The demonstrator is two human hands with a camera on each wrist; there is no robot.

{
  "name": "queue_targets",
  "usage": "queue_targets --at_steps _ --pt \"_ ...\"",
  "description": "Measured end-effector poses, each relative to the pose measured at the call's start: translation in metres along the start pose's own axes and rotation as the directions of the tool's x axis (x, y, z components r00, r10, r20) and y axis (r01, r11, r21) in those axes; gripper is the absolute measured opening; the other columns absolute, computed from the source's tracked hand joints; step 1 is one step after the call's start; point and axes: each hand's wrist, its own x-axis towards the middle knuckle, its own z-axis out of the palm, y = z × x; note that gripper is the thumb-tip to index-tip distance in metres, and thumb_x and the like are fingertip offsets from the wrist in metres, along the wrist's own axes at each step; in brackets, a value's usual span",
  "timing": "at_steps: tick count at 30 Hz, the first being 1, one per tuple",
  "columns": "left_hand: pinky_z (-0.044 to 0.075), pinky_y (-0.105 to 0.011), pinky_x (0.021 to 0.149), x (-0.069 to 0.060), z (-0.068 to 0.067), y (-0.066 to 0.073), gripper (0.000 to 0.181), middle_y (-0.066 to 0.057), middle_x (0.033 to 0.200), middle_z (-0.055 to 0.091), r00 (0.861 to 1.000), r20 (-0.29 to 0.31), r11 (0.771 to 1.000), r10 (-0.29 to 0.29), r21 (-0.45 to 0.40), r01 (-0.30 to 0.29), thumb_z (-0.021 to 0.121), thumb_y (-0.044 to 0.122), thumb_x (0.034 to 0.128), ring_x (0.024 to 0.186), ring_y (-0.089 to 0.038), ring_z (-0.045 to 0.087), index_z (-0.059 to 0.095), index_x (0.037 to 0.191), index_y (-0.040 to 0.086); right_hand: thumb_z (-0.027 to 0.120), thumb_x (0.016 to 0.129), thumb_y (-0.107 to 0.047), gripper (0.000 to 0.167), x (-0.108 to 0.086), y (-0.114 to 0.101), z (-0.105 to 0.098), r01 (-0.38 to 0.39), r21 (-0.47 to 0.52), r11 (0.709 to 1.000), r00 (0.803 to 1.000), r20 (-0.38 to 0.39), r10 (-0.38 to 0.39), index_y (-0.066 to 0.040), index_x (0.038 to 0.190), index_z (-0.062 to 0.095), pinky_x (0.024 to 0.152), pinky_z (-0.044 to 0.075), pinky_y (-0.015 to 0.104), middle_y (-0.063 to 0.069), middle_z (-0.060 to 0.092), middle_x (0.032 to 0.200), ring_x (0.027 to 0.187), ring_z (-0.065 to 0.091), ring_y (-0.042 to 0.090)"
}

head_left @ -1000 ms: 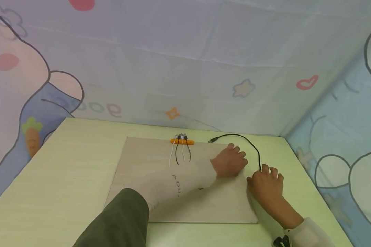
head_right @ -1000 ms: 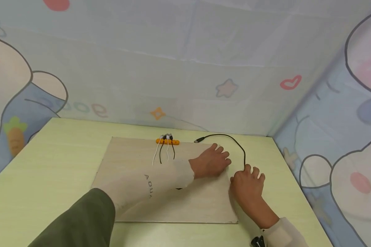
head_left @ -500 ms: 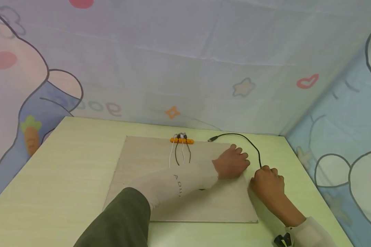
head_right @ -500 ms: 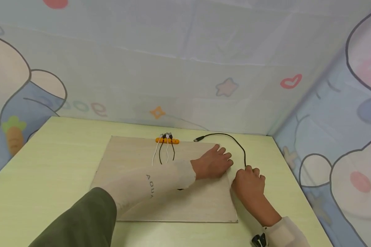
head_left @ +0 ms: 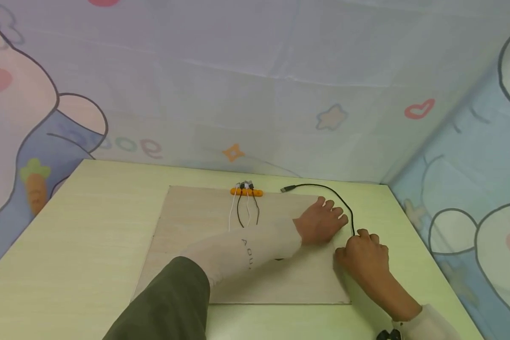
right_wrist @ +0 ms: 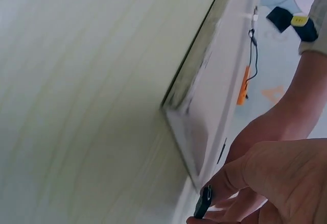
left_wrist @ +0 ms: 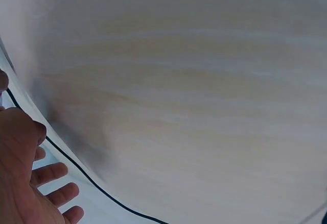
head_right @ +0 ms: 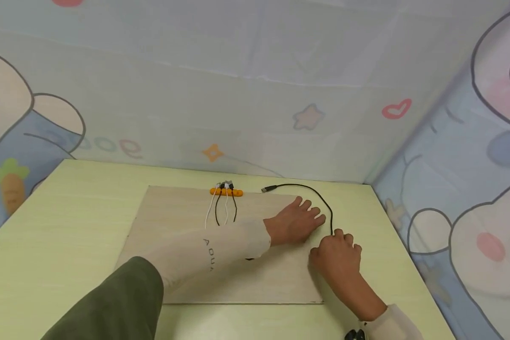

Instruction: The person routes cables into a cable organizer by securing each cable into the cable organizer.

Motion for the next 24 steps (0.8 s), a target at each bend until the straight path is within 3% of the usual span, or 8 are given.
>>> queue_targets --at_steps 4,9,13,18,24 --pt "0.047 -0.039 0.114 0.004 0.002 0.002 0.036 0.008 0.146 0.067 1.0 -0.006 1.0 0.002 0.011 -0.002 0.045 0.026 0.1207 0.134 -0.019 0.065 0.057 0.155 0.03 0.064 0.098 -0.022 0.034 -0.006 -0.007 -0.004 -0.003 -0.01 1.0 1.0 0.016 0.003 0.003 0.079 0.077 0.09 0.055 0.081 0.042 0.067 0.139 0.121 0.065 0.063" --pt "0.047 -0.041 0.117 0.008 0.003 0.002 0.037 0.007 0.149 0.065 1.0 0.011 1.0 0.007 -0.012 -0.006 0.048 0.027 0.1215 0.137 -0.02 0.064 0.057 0.156 0.037 0.065 0.099 -0.024 0.034 -0.014 -0.015 -0.007 0.012 -0.008 1.0 1.0 0.027 -0.012 0.002 0.078 0.075 0.094 0.055 0.08 0.04 0.066 0.143 0.127 0.064 0.063" --pt "0.046 -0.04 0.115 0.009 0.003 0.001 0.038 0.008 0.145 0.064 1.0 0.014 0.999 0.004 -0.041 -0.003 0.051 0.028 0.1203 0.133 -0.019 0.063 0.061 0.153 0.045 0.066 0.098 -0.024 0.034 -0.021 -0.019 -0.008 0.032 -0.014 0.999 0.999 0.009 -0.032 0.006 0.085 0.075 0.092 0.056 0.078 0.039 0.068 0.142 0.126 0.066 0.061" --pt "0.044 -0.036 0.109 0.012 0.003 -0.001 0.035 0.009 0.137 0.066 1.0 0.01 0.998 -0.003 -0.065 0.004 0.055 0.026 0.1187 0.122 -0.017 0.062 0.066 0.144 0.046 0.067 0.096 -0.023 0.037 -0.027 -0.022 -0.007 0.041 -0.014 0.999 0.999 -0.019 -0.042 0.013 0.098 0.076 0.09 0.057 0.076 0.036 0.07 0.138 0.123 0.068 0.057" --pt "0.044 -0.036 0.11 0.017 0.004 0.001 0.037 0.01 0.14 0.066 0.999 0.034 0.997 -0.003 -0.073 0.006 0.052 0.027 0.12 0.122 -0.016 0.061 0.062 0.149 0.048 0.067 0.094 -0.023 0.035 -0.031 -0.02 -0.007 0.05 -0.027 0.998 0.998 -0.022 -0.051 0.011 0.096 0.077 0.088 0.058 0.074 0.031 0.074 0.132 0.118 0.069 0.054"
